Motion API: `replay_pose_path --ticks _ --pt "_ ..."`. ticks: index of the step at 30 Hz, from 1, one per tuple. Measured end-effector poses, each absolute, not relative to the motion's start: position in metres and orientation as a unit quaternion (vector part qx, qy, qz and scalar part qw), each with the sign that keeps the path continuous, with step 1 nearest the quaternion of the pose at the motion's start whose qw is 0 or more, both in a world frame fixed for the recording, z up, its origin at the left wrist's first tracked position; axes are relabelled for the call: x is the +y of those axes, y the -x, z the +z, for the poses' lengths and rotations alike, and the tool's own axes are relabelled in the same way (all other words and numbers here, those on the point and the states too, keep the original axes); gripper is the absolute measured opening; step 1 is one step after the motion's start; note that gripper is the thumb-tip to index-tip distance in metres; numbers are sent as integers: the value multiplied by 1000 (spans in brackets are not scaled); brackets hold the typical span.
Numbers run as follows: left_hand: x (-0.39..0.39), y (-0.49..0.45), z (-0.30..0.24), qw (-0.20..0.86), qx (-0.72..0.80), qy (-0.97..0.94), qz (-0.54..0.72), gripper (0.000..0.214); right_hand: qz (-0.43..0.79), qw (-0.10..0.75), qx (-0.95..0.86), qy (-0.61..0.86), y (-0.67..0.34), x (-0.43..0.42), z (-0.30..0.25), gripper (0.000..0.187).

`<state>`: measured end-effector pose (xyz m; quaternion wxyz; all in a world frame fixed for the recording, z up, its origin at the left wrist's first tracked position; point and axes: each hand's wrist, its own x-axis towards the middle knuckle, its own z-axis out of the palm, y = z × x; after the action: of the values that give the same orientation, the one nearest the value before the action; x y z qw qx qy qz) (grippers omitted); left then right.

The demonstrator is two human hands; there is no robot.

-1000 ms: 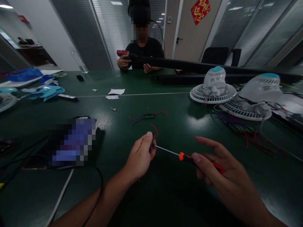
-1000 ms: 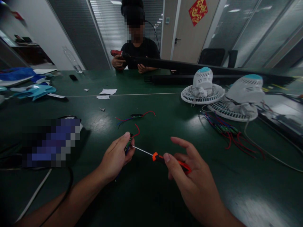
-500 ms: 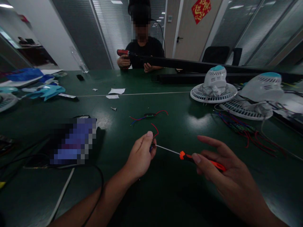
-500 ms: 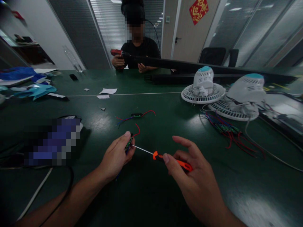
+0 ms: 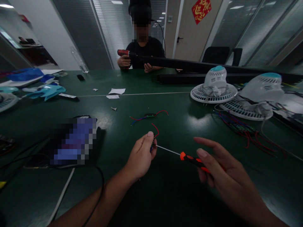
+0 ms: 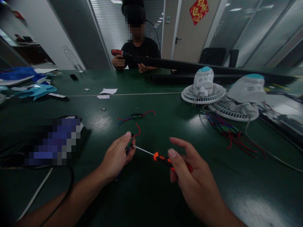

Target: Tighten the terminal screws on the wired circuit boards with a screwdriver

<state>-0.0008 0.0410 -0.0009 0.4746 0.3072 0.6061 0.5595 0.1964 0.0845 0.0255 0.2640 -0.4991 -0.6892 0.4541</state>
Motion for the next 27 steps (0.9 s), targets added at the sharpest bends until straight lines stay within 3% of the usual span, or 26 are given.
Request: replay_pose_path --ticks 12,27 --pt "42 0 0 469 615 -275 572 39 394 294 -733 470 -196 85 29 47" --pt "42 1 1 473 615 -290 560 40 447 302 -695 476 -193 83 30 53"
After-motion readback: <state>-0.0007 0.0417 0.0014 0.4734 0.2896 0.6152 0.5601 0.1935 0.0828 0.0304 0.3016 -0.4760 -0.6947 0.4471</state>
